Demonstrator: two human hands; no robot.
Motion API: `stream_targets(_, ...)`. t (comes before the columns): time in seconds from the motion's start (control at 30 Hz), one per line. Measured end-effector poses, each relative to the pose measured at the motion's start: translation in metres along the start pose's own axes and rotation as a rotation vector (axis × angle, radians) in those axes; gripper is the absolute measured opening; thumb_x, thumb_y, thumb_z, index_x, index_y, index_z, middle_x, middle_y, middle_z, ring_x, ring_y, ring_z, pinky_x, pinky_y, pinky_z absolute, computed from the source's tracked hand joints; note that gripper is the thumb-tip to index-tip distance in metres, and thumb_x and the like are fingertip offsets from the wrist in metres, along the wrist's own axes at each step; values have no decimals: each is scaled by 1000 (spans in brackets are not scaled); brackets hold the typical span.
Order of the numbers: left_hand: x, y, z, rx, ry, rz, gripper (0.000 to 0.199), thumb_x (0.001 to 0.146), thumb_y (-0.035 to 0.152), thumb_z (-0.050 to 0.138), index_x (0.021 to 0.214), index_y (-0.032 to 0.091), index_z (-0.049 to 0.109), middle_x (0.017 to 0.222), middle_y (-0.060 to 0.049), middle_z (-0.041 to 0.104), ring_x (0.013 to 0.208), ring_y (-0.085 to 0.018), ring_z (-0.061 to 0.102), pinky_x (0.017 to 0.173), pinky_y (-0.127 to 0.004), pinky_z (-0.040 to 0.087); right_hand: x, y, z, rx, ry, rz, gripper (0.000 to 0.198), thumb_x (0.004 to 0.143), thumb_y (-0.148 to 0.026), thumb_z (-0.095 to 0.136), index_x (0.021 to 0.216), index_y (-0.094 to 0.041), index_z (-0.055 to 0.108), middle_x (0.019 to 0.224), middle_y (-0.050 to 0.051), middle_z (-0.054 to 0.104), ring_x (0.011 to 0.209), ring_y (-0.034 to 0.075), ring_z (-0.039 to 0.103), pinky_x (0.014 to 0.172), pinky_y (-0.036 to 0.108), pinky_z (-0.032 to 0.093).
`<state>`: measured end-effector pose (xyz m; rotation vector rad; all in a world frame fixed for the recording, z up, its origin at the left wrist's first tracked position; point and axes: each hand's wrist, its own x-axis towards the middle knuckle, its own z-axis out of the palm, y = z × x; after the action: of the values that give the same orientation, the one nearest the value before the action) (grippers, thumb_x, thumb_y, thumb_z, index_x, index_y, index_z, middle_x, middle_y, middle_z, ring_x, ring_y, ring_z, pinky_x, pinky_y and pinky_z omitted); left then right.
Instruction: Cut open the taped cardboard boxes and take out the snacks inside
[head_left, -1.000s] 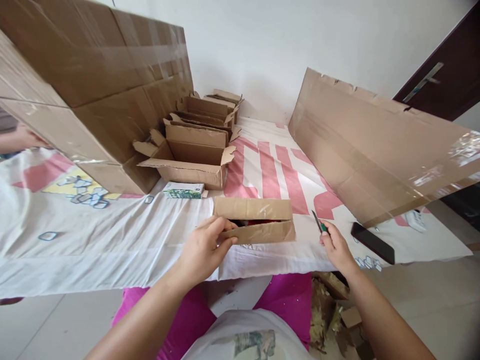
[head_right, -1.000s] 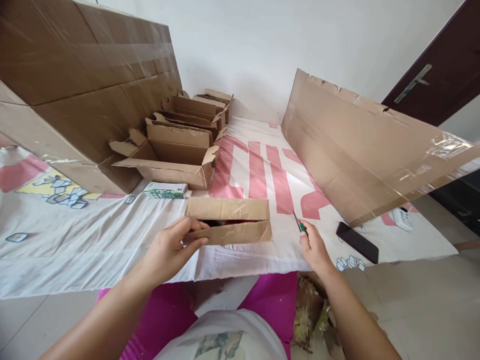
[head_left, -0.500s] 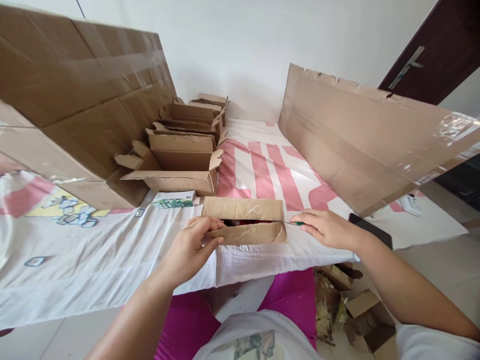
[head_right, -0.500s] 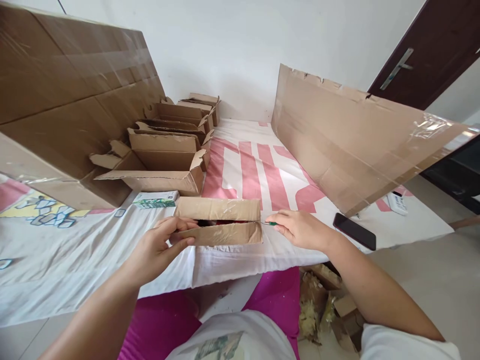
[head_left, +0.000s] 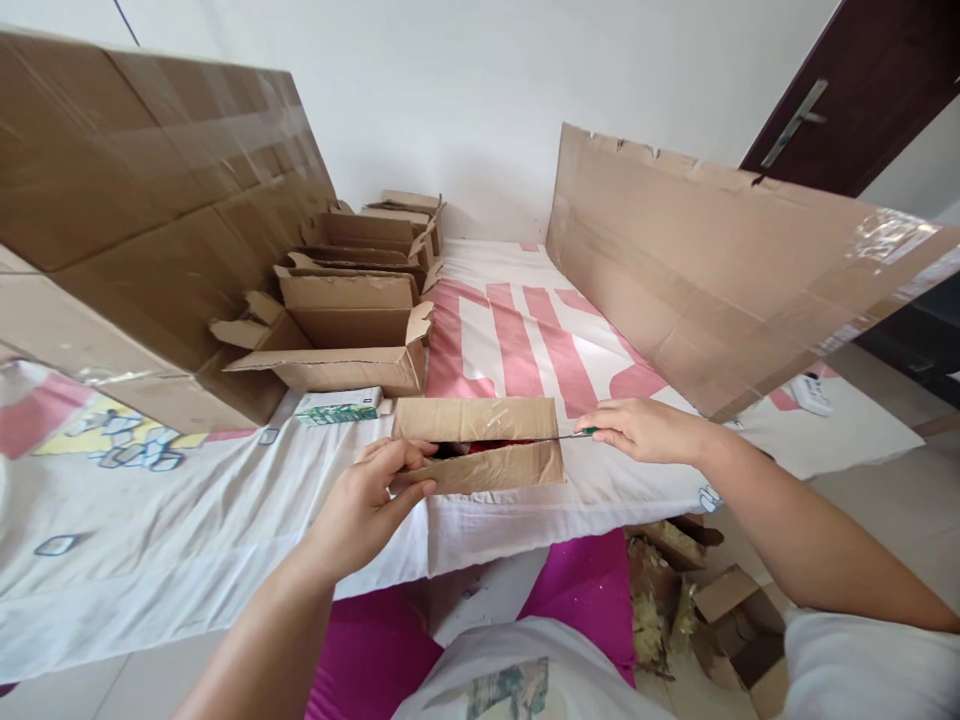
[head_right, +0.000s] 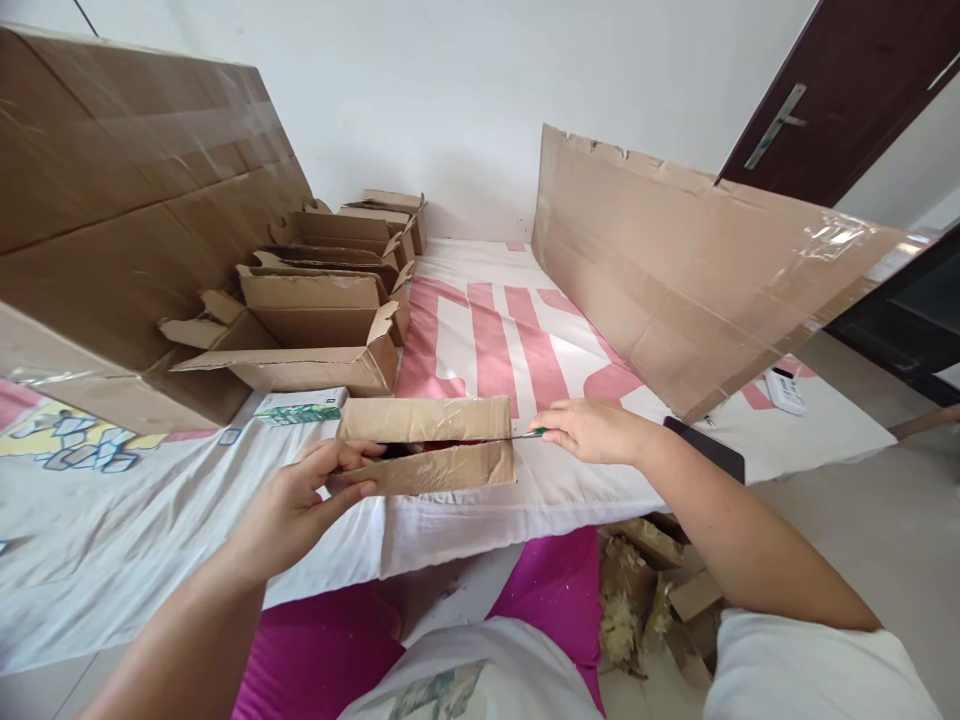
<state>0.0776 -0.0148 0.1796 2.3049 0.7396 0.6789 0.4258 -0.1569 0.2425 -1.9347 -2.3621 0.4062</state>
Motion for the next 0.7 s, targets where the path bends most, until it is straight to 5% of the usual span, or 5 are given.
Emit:
stream_targets(0.43,2,-6,-2,14,-8,-16,21,86,42,57,85,21,55,109,-11,69,99,-25,65,82,-39,53,-3,-1,-8,-7,-15,26,34,97,-28,43,122,-26,65,112,6,69,97,23,66,80,34,48)
stream_targets(0.7,4,-2,-10,41,-16,-26,32,85,49,59,101,22,65,104,-10,71,90,-24,67,65,-30,55,-23,25,-2,74,77,106,33,95,-29,44,117,-26,68,113,6,71,99,23,65,83,36,50)
